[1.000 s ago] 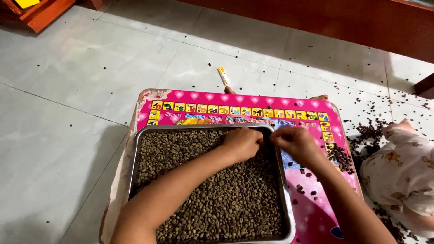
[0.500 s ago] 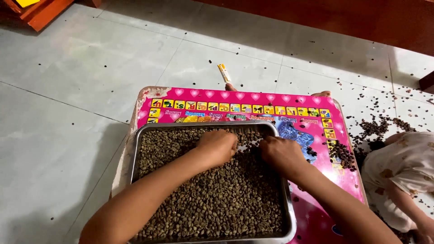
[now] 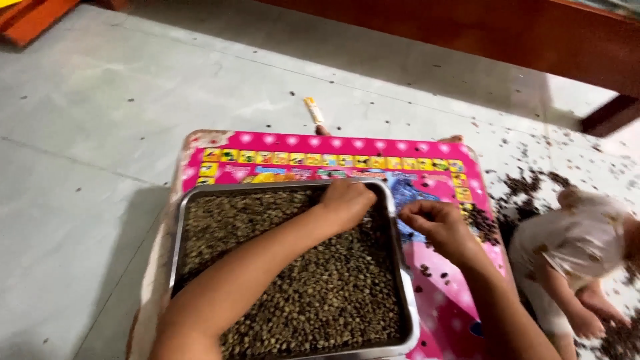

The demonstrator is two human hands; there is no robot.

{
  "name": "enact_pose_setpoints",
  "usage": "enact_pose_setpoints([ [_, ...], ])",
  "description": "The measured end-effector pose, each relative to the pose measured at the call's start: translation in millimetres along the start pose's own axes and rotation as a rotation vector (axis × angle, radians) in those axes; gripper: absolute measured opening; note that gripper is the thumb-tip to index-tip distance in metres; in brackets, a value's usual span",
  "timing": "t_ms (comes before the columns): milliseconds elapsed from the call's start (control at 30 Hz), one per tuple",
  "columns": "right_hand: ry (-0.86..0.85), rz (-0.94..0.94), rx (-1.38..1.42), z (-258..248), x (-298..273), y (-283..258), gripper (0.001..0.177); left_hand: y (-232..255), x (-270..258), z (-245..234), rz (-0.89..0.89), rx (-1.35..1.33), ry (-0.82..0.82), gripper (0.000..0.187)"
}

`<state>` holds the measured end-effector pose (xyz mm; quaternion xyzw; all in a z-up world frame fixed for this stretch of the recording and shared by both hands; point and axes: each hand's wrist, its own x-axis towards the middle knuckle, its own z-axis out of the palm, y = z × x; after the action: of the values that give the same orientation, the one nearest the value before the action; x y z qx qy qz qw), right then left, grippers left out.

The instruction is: Manually sorting green coffee beans in a metal tray to remove defects or debris.

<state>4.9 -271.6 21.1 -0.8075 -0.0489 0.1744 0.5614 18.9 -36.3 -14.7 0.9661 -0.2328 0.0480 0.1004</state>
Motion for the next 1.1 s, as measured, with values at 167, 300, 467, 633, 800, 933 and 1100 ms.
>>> enact_pose_setpoints([
  [167,-0.045,-0.189,-0.065,8.6,6.0,32.2,0.011,4.9,-3.6,-12.3,0.06,0.069,-0.058,0.02],
  [300,-0.103,-0.217,-0.052,14.0,-12.4,10.6,0.012,-12.5,-5.9,9.9,0.068,0.047,-0.063,0.016],
  [467,-0.064,-0.132,0.109,21.5,-2.9,22.7,0.009,-6.3,-10.3,-9.7,-0.31,-0.414,-0.191,0.019],
  [633,-0.125,0.096,0.781,49.2,-13.7,-2.0,0.022,36.6,-29.5,-60.6,-0.646,-1.223,0.004,0.024],
  [800,-0.213,0.419,1.192,87.8,-42.5,0.2,0.03,86.5,-52.4,-100.5,-0.251,-0.623,-0.075,0.005],
  [933,-0.368,0.26,1.34,77.3,-55.3,-6.9,0.02,97.2,-74.9,-92.0,-0.049,-0.607,0.042,0.008],
  [1100,-0.119,0.053,0.978,27.5,-48.3,18.0,0.038,85.7,-96.2,-108.0,-0.032,-0.714,0.025,0.013],
])
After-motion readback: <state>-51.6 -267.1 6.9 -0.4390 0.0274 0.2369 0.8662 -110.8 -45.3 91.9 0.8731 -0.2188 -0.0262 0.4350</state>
